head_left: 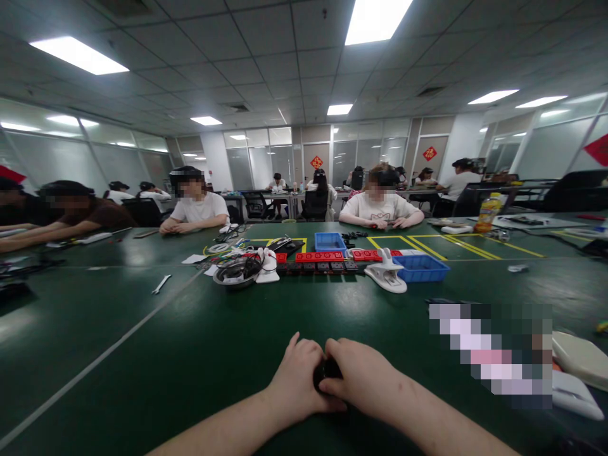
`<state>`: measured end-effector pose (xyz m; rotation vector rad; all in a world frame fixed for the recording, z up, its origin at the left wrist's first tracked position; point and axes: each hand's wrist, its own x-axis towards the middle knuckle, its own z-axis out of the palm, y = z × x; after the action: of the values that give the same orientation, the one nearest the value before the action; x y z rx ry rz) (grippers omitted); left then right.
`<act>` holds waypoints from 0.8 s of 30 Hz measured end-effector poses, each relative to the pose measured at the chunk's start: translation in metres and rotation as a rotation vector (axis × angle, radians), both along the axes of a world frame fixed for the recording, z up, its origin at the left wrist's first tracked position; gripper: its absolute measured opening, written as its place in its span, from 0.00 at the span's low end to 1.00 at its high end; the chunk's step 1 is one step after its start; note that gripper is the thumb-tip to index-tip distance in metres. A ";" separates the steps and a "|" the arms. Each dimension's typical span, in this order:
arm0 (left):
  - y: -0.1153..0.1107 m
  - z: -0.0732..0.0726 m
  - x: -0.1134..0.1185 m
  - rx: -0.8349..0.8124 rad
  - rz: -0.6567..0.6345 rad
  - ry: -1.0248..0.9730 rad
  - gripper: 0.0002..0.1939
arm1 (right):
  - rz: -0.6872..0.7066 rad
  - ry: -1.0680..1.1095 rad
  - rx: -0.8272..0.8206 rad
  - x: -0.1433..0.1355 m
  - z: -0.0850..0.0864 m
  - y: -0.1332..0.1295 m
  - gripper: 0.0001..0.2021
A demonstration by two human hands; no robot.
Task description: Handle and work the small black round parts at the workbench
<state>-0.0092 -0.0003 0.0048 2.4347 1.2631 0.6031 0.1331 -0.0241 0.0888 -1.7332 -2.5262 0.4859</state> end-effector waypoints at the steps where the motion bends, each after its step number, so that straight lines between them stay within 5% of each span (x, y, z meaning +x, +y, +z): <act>1: 0.001 0.000 -0.001 -0.009 -0.011 -0.007 0.29 | 0.001 0.000 -0.010 0.000 0.001 0.000 0.13; 5: 0.006 0.001 -0.005 -0.047 -0.092 -0.043 0.29 | 0.065 0.016 -0.026 0.002 0.002 0.000 0.13; 12: 0.016 -0.001 -0.012 -0.110 -0.183 -0.056 0.29 | 0.407 0.110 0.066 0.006 -0.005 0.003 0.14; 17: 0.016 -0.003 -0.013 -0.136 -0.144 -0.091 0.36 | 0.442 0.167 0.047 0.002 -0.010 0.005 0.10; 24: 0.012 0.003 -0.012 -0.078 -0.186 -0.057 0.31 | 0.475 0.202 0.092 -0.001 -0.011 0.005 0.09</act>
<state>-0.0213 0.0116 0.0074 2.4179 1.0049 0.5560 0.1319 -0.0191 0.0776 -0.9867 -2.7453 0.5190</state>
